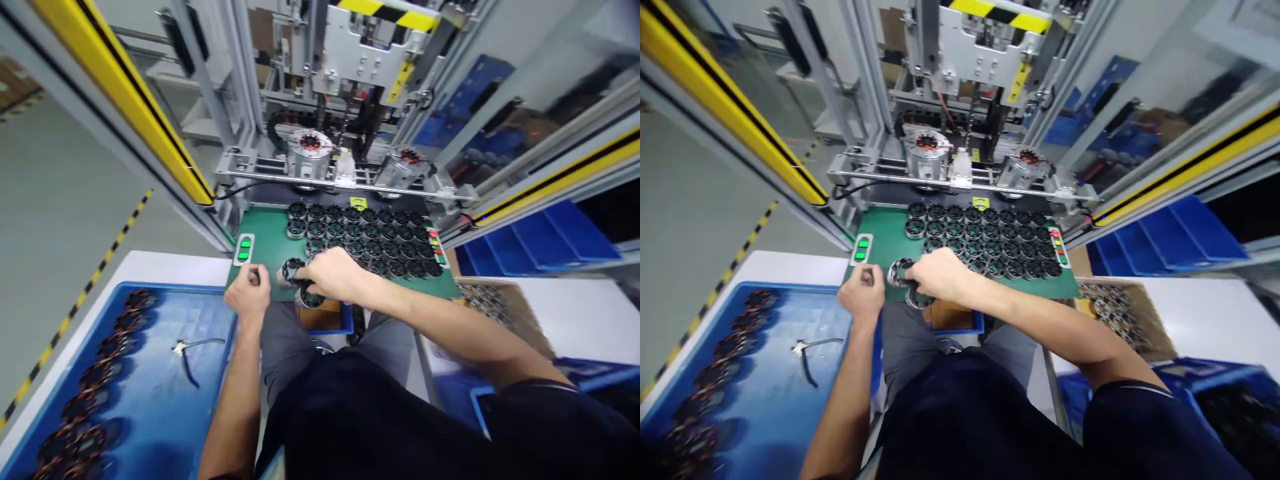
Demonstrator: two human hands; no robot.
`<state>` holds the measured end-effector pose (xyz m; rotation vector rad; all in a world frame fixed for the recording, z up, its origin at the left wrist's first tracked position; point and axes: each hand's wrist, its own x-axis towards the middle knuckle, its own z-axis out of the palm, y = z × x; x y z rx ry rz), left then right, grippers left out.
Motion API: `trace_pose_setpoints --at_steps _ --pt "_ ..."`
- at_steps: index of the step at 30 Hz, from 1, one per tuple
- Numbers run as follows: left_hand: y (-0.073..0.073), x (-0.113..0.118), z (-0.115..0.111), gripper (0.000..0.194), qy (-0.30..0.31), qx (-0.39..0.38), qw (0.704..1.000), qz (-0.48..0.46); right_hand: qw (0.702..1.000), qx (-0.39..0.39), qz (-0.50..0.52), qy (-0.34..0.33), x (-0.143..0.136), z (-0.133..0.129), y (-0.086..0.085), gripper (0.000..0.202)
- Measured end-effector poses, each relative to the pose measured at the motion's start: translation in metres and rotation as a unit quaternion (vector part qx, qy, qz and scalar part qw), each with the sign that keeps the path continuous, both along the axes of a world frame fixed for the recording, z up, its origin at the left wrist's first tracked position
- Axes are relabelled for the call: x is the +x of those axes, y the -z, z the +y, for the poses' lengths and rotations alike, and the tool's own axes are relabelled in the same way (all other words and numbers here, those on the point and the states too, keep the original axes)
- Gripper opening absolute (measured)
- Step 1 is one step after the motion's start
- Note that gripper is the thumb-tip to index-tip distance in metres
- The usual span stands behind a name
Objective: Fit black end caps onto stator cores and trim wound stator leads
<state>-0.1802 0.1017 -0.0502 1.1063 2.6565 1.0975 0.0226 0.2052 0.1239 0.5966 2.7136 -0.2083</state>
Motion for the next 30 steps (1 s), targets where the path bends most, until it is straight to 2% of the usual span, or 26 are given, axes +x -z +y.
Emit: trace_pose_setpoints --at_steps 3,5,9,11,13,15,17,20,25,30 --pt "0.002 -0.001 0.001 0.031 0.004 0.010 1.000 0.005 0.999 -0.025 -0.014 -0.030 0.082 -0.008 -0.011 0.029" --pt "0.001 0.000 0.002 0.031 0.006 0.008 1.000 0.010 0.998 -0.038 -0.021 -0.039 0.146 -0.006 -0.015 0.033" --pt "-0.004 0.004 0.004 0.028 -0.008 -0.010 1.000 0.026 0.998 -0.037 -0.041 -0.014 0.259 0.011 -0.007 0.042" --pt "-0.006 0.007 0.007 0.027 -0.015 -0.020 0.999 0.035 0.998 -0.037 -0.048 0.004 0.295 0.019 0.000 0.045" --pt "-0.007 0.010 0.008 0.026 -0.018 -0.031 0.998 0.045 0.998 -0.045 -0.048 0.012 0.311 0.026 0.007 0.045" --pt "-0.008 0.013 0.009 0.026 -0.016 -0.047 0.997 0.056 0.998 -0.056 -0.043 0.005 0.307 0.031 0.014 0.044" --pt "-0.009 0.014 0.009 0.026 -0.013 -0.064 0.996 0.067 0.997 -0.064 -0.035 -0.015 0.287 0.035 0.022 0.044" --pt "-0.010 0.012 0.010 0.025 -0.004 -0.083 0.994 0.076 0.995 -0.069 -0.028 -0.059 0.239 0.038 0.032 0.041" --pt "-0.013 0.007 0.012 0.019 0.047 -0.101 0.991 0.078 0.990 -0.068 -0.033 -0.117 0.154 0.037 0.045 0.026" --pt "-0.012 0.006 0.011 0.018 0.061 -0.090 0.991 0.077 0.988 -0.053 -0.018 -0.141 0.092 0.034 0.050 0.024"
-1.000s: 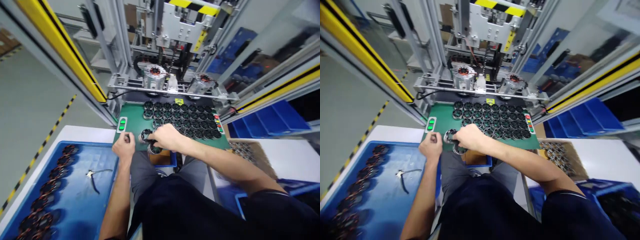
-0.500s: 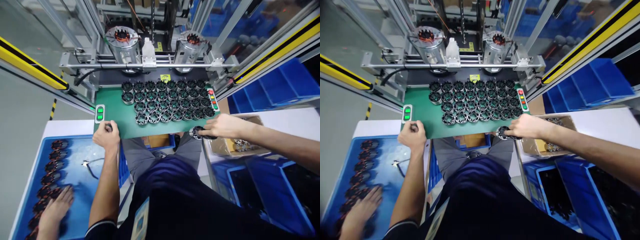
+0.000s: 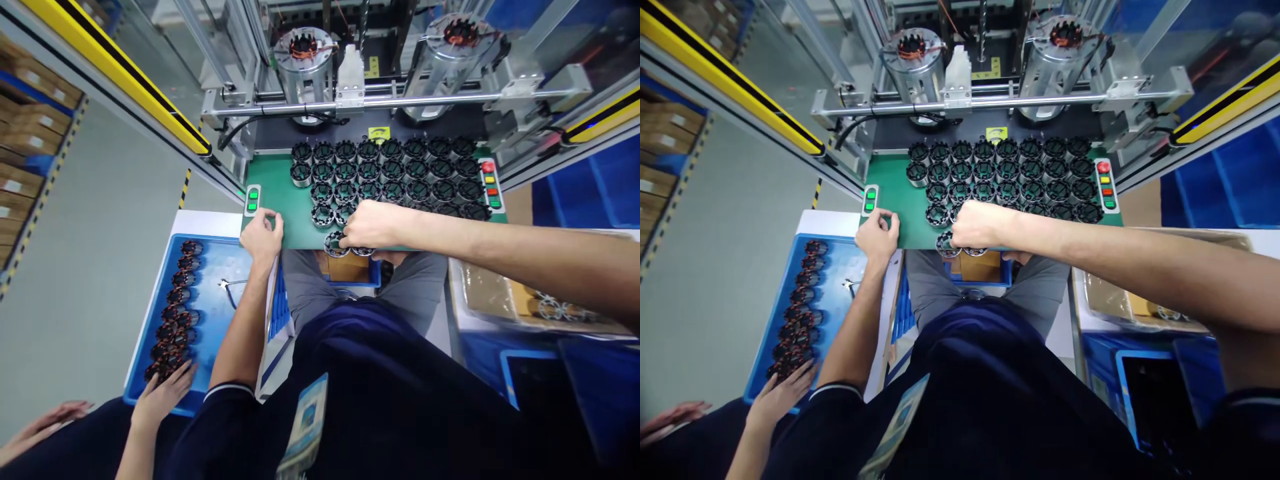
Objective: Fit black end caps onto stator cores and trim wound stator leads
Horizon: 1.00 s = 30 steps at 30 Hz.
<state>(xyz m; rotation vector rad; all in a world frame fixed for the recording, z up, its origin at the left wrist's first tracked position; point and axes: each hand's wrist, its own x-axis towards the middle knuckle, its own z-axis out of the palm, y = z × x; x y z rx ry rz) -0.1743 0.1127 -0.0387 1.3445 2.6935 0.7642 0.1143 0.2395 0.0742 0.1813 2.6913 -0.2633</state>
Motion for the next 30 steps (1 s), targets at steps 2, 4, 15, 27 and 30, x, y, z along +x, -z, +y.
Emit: trace_pose_setpoints --at_steps 2,4,15,27,30 --pt "0.002 0.001 -0.001 0.018 0.001 0.005 1.000 -0.004 1.000 0.008 0.003 -0.006 -0.017 0.000 0.000 0.030" --pt "0.003 0.001 -0.002 0.018 0.004 0.009 1.000 -0.009 1.000 0.017 0.002 -0.010 -0.031 0.001 0.001 0.034" --pt "0.003 0.000 -0.009 0.033 0.021 0.021 0.999 -0.023 0.999 0.036 -0.019 -0.014 -0.051 0.006 0.003 0.035" --pt "0.005 0.002 -0.006 0.025 0.009 0.033 0.999 -0.034 0.998 0.042 -0.043 0.025 -0.020 0.016 -0.028 0.052" --pt "0.006 0.002 -0.003 0.025 0.003 0.036 0.999 -0.035 0.995 0.059 -0.020 0.073 -0.036 0.026 -0.048 0.047"
